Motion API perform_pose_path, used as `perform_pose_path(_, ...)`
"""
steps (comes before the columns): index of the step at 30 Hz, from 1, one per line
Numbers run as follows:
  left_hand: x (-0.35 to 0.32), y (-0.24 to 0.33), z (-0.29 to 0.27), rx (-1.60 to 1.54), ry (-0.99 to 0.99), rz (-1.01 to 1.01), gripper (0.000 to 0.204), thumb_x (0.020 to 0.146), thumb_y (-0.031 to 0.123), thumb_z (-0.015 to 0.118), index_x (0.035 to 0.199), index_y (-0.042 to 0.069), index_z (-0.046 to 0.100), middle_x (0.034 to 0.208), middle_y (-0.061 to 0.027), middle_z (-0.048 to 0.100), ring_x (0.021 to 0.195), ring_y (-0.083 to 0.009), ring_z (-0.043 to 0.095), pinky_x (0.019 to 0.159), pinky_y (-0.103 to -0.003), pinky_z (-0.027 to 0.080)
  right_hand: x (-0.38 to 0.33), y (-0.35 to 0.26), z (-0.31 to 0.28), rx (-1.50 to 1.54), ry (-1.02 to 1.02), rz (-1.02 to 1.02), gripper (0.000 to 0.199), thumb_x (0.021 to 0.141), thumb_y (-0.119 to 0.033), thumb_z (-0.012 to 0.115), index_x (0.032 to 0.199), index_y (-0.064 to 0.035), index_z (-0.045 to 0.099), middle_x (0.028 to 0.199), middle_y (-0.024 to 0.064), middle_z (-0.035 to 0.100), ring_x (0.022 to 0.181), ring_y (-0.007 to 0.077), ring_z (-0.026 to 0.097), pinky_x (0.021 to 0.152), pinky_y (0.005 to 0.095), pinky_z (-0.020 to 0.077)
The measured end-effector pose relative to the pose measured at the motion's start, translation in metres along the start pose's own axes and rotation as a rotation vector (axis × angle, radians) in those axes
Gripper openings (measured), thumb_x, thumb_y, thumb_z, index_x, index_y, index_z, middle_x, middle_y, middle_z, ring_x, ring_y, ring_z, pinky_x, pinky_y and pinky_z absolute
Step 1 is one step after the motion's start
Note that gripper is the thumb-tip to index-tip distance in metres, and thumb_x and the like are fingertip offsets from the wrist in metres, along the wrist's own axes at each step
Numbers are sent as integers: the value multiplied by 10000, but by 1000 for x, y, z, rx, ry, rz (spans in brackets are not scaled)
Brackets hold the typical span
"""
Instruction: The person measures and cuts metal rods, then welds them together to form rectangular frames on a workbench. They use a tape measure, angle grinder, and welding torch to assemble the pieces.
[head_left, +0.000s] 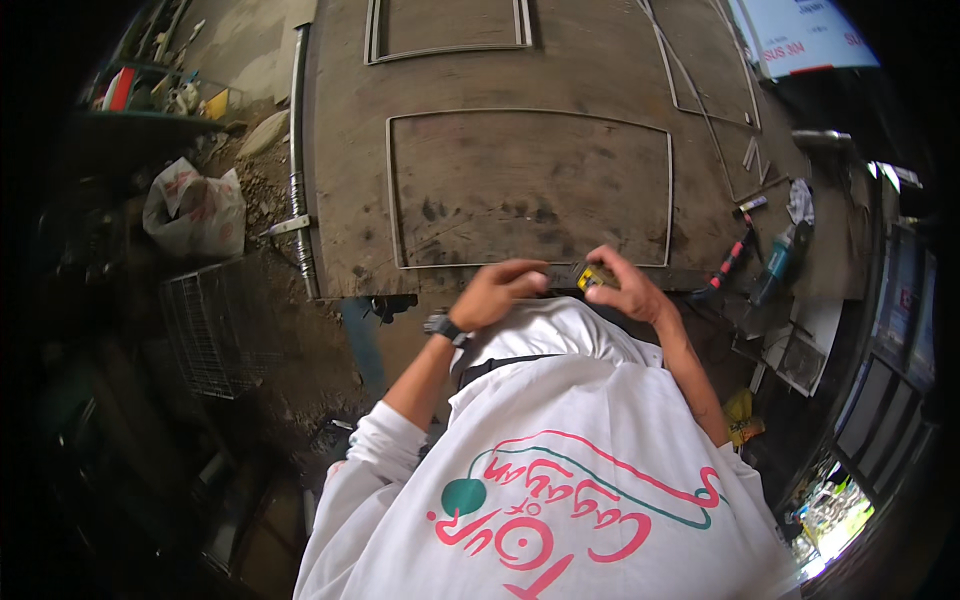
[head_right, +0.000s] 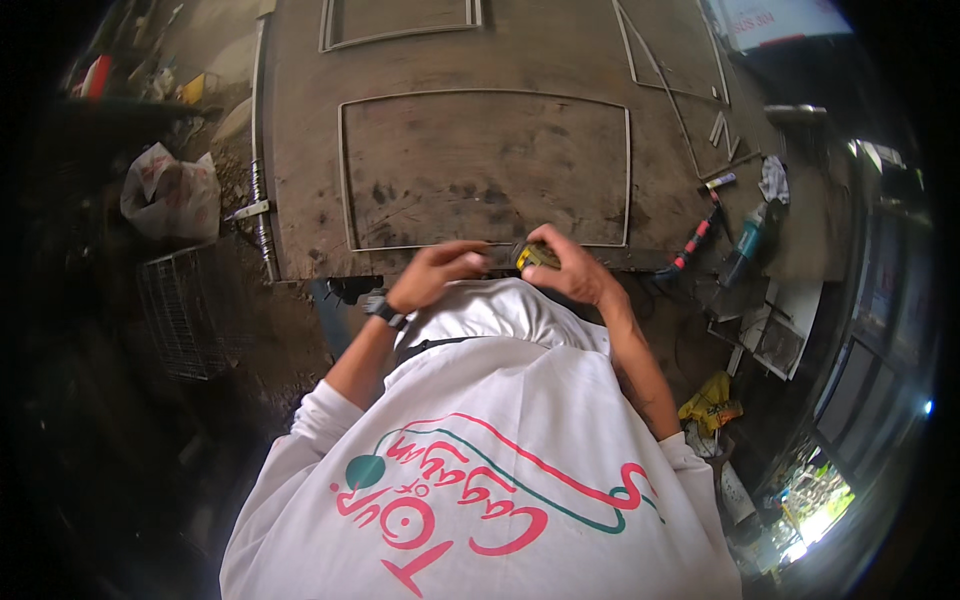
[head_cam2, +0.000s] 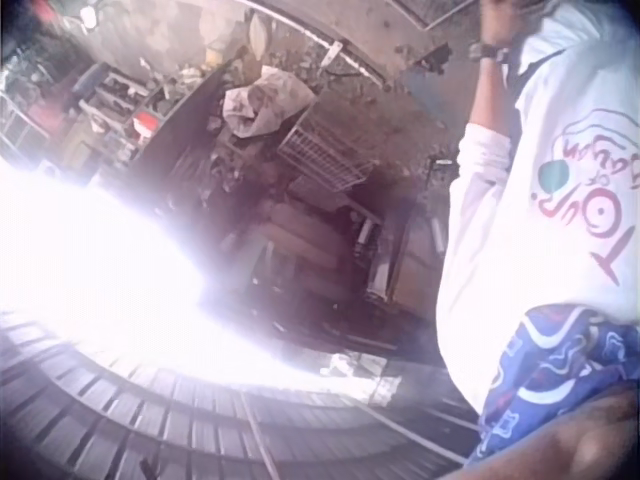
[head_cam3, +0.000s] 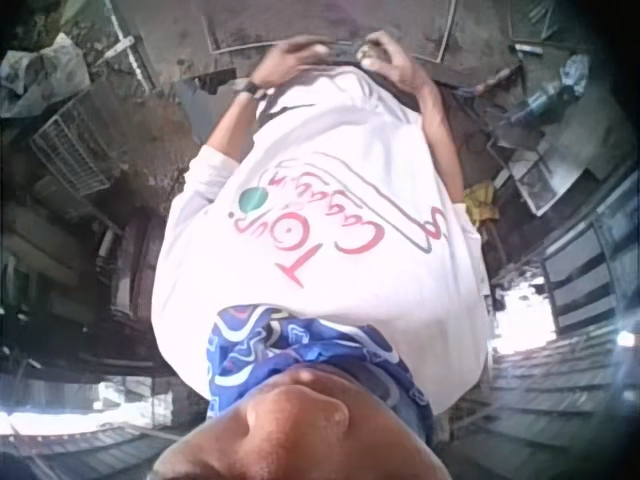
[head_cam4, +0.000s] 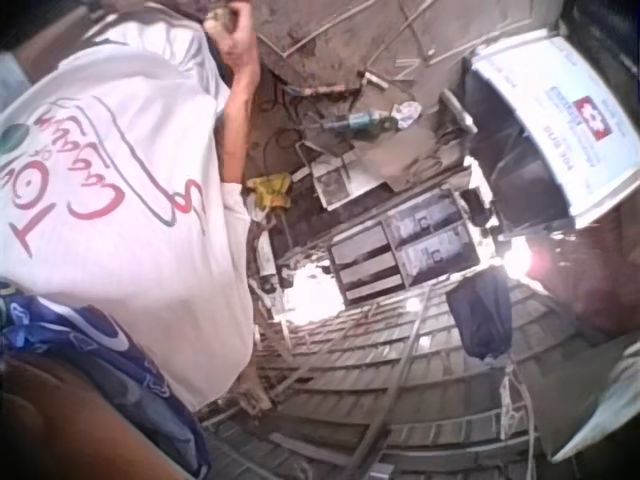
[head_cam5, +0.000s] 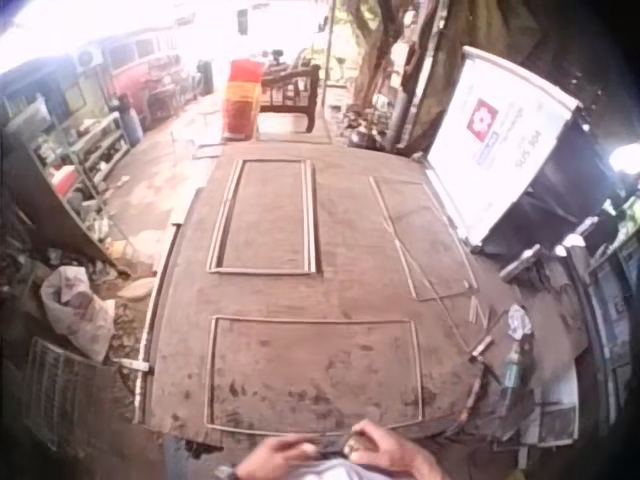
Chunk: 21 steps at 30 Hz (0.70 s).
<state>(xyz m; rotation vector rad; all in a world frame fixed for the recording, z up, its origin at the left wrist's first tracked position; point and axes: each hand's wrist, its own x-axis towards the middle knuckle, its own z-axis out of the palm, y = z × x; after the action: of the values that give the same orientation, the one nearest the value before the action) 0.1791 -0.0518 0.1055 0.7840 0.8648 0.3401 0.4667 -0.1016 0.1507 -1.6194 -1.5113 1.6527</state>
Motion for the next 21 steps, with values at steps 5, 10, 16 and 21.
perform_pose_path(5, 2, -21, 0, -169, -15, -82, 276, 989, 135, 795, 1207, -15, 718, 1049, -43, 747, 930, -134, 718, 891, -293, 598, 21, -23, 24, -166, -152, 90, 661, 833, -413, 781, 1314, -22, 551, 1130, 238, 688, 1051, 365, 662, 937, 438, 508)
perform_pose_path(10, -9, -26, -11, -284, -2, -170, 106, 978, 127, 778, 1023, 69, 700, 963, -9, 720, 880, -120, 701, 783, -286, 586, 29, -39, 29, -99, -348, 88, 632, 830, -406, 783, 1283, -10, 589, 1134, 213, 694, 1062, 341, 666, 937, 432, 508)
perform_pose_path(16, -4, -21, -52, -357, 227, -83, 117, 992, 145, 771, 977, 70, 681, 970, 2, 717, 857, -100, 659, 770, -283, 549, 17, 4, 5, -176, -257, 163, 605, 820, -400, 811, 1248, -14, 626, 1087, 199, 720, 995, 322, 688, 901, 422, 524)
perform_pose_path(21, -2, -21, -12, -62, -17, -42, 319, 990, 182, 806, 1227, -19, 734, 1074, -42, 756, 985, -115, 687, 913, -279, 564, 14, -3, -7, -174, -268, -5, 599, 838, -381, 808, 1270, -14, 615, 1073, 187, 713, 1029, 322, 680, 896, 442, 518)
